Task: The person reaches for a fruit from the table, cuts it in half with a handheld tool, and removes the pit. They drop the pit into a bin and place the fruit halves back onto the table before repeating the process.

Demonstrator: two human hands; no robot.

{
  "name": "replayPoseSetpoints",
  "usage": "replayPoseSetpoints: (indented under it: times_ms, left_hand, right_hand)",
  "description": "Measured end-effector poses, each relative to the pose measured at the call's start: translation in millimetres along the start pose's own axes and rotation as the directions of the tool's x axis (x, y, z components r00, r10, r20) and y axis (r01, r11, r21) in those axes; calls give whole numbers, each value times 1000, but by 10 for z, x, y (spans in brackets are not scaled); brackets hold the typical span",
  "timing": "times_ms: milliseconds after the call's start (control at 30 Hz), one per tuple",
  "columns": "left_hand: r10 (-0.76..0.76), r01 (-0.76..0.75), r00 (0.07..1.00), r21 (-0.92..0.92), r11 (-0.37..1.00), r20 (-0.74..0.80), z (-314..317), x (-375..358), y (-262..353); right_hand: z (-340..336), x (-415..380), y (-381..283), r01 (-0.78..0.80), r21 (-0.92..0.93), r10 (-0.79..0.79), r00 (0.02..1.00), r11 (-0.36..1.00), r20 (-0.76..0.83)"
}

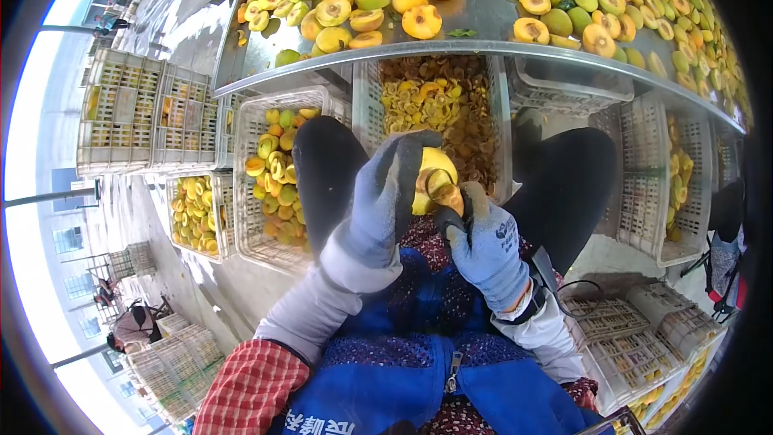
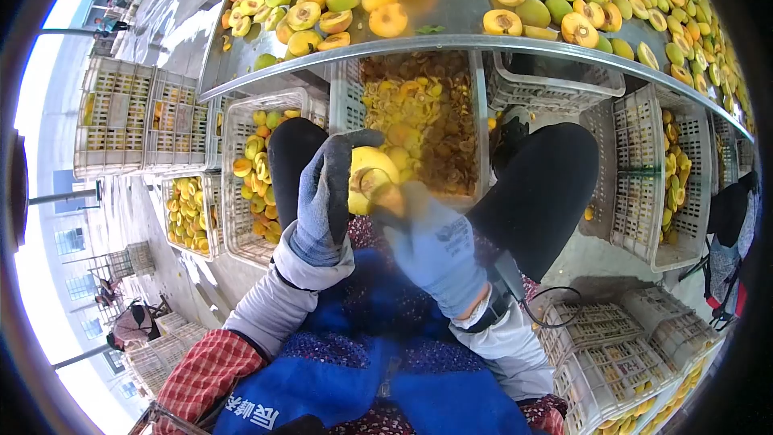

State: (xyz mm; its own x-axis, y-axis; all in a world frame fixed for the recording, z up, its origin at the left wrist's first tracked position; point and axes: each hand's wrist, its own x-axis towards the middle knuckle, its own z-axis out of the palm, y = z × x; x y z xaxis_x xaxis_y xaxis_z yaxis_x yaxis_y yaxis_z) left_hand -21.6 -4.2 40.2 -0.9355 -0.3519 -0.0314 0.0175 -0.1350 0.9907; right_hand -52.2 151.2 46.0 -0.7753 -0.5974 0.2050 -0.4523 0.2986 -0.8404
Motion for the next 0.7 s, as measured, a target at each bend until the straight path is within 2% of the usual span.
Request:
replayPoseSetpoints:
  times_ms: [33, 100, 133, 167, 200, 233, 267, 333, 400, 467, 500, 533, 600, 633, 667, 700]
  left_hand:
    - [0, 0, 1000, 1, 1000, -1, 15, -13, -15]
    - [74, -82, 995, -138, 987, -65, 80, -27, -60]
    - [76, -84, 995, -137, 987, -64, 121, -31, -51]
    - [52, -60, 993, -72, 996, -105, 174, -34, -23]
    - [28, -30, 989, -8, 1000, -146, 222, -46, 9]
    - [-11, 13, 995, 22, 1000, -96, 221, -73, 55]
    - [-14, 16, 996, 20, 1000, -92, 199, -78, 115]
    - [-238, 231, 969, 107, 967, 60, 97, -74, 231]
    - [-395, 397, 876, 53, 916, 277, -70, 19, 243]
    - [-495, 501, 782, 91, 861, 378, -71, 37, 269]
    - [-470, 487, 807, 46, 872, 357, -104, 32, 141]
    - [-468, 485, 808, 46, 873, 357, -82, 17, 112]
    - [-353, 372, 928, -223, 901, 122, 11, -14, 124]
    - [-364, 364, 931, -153, 919, 29, 67, -9, 166]
    - [-363, 362, 932, -155, 919, 27, 68, -12, 131]
    - [-219, 218, 976, -135, 967, 3, 57, -26, 71]
  right_hand:
    - [110, -59, 115, 0, 1, 0, 1000, 1000, 1]
    - [368, -150, 352, 109, 234, -35, 954, 966, -297]
    - [366, -164, 351, 110, 234, -37, 954, 966, -299]
    - [318, -119, 268, -211, 660, 338, 938, 721, -69]
    - [264, -88, 214, -472, 851, 538, 790, 230, 293]
    - [217, -65, 212, -434, 885, 550, 786, 166, 282]
    - [149, -24, 216, -433, 886, 555, 784, 166, 279]
    - [-4, 46, 228, -387, 883, 490, 843, 265, 222]
    - [-64, 47, 236, -356, 887, 471, 862, 296, 188]
    - [-64, 57, 236, -294, 805, 280, 945, 515, 166]
    - [-61, 77, 208, -271, 847, 320, 939, 458, 127]
    - [-65, 71, 204, -270, 847, 318, 939, 459, 126]
    - [-78, 30, 195, -234, 737, 441, 893, 634, -95]
    - [15, -114, 269, -93, 151, 134, 948, 984, -288]
    - [-48, -81, 8, -299, 742, 434, 901, 600, 12]
    - [-21, -159, -20, -188, 463, 255, 963, 866, -85]
